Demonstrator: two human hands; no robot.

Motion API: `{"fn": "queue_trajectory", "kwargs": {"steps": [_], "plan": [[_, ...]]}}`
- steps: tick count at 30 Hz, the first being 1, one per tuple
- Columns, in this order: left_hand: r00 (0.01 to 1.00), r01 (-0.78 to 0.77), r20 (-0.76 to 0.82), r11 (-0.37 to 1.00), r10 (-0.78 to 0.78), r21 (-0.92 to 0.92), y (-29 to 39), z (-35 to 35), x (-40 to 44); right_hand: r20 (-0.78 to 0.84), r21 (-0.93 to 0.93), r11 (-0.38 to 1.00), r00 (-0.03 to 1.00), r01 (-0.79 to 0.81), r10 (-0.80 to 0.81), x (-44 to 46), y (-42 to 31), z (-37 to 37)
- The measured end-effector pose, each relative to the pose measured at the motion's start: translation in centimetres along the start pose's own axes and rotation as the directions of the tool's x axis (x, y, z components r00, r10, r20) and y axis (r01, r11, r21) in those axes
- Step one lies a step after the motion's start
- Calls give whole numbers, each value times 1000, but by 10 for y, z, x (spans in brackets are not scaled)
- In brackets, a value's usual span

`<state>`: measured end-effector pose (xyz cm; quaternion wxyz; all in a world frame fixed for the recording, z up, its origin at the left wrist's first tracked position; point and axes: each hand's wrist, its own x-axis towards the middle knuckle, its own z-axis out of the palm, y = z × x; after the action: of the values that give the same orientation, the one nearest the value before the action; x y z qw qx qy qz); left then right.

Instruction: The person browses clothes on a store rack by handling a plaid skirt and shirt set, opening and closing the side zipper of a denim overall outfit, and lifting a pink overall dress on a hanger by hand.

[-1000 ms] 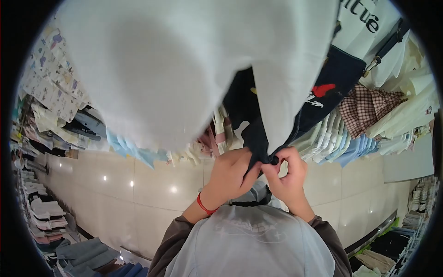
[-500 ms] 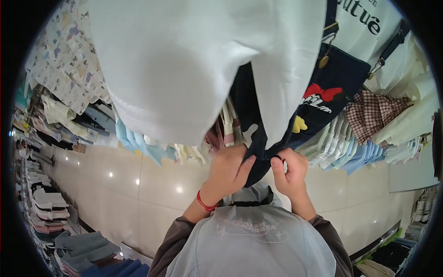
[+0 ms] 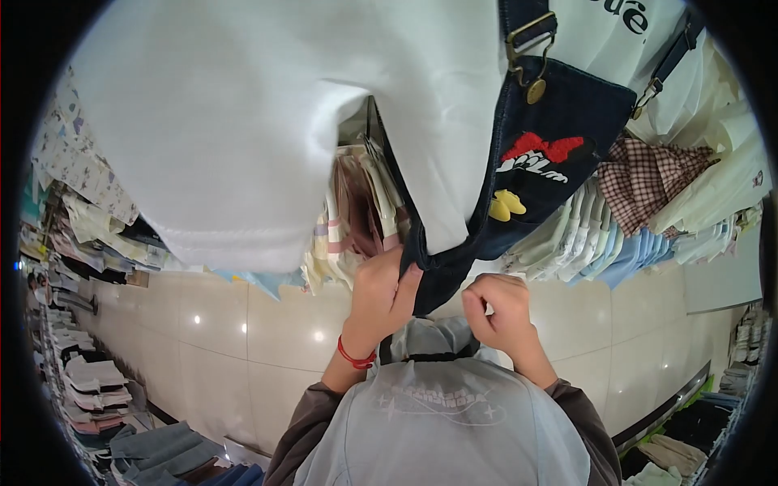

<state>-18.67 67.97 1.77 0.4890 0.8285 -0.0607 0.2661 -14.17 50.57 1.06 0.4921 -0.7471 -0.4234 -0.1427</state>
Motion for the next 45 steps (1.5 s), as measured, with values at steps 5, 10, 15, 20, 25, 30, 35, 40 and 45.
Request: {"fn": "queue_trajectory", "kwargs": {"steps": [5,10,15,20,25,30,35,40,45], "plan": [[997,-75,29,997,75,-11,-3,3,-1,-52,151,984,993,-97,105,5,-8,2],[989,-142,50,990,142,12,-6,5,-5,-103,104,988,987,-116,127,17,-15,3],[978,-208,36,974,205,86,-8,0,-4,74,21,998,996,-51,49,16,-9,-1],[967,-252,52,963,247,100,-1,2,-2,-1,102,973,978,-205,207,24,-22,-5],[971,-235,67,966,229,103,-6,0,-3,133,34,993,986,-109,104,27,-15,-12],[965,-248,113,964,237,95,-4,-1,-2,128,98,987,985,-128,116,27,-14,-12],[958,-268,119,963,262,37,-4,1,0,45,91,994,997,-67,63,25,-10,-10],[981,-188,62,977,182,101,-7,-8,2,-3,42,999,1000,-15,15,18,-4,-13],[974,-227,25,962,226,152,-11,-14,7,-148,-10,1000,989,17,-18,6,2,-17]]}}
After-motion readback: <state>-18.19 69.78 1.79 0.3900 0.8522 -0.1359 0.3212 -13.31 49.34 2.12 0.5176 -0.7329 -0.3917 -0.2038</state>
